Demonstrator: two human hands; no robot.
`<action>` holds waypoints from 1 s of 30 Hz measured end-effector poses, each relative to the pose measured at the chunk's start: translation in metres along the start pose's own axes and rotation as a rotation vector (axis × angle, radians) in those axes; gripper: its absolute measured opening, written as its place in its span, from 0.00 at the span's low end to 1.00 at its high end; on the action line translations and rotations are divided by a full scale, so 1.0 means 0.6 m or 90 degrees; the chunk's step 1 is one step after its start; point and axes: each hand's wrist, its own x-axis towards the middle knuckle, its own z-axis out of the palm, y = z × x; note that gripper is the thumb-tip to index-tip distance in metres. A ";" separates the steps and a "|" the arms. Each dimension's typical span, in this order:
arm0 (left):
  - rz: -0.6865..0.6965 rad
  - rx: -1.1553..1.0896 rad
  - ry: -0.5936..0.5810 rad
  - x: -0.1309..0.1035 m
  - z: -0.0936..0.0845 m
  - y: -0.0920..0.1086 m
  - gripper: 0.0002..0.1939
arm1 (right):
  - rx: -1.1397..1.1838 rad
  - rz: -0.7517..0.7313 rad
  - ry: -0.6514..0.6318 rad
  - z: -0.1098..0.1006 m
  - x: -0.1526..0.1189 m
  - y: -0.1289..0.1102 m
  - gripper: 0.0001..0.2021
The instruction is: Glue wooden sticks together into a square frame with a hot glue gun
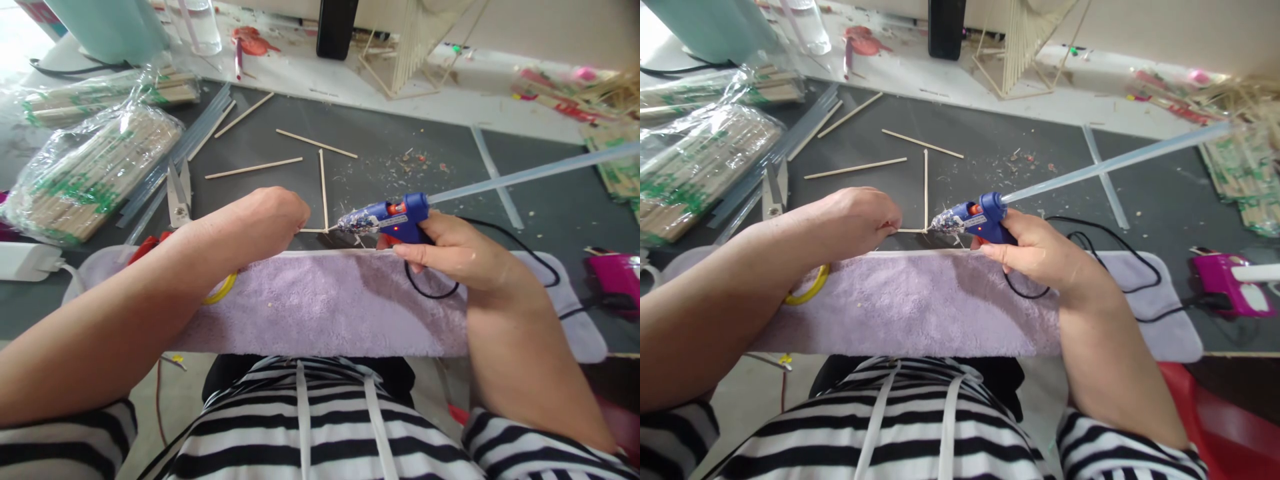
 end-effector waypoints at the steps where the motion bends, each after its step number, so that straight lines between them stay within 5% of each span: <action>1: 0.001 0.000 0.002 0.000 0.001 0.000 0.16 | 0.004 -0.002 0.000 0.000 0.000 0.001 0.11; 30: 0.017 0.008 0.023 0.001 0.003 -0.002 0.15 | 0.035 0.008 0.003 0.007 0.003 -0.007 0.09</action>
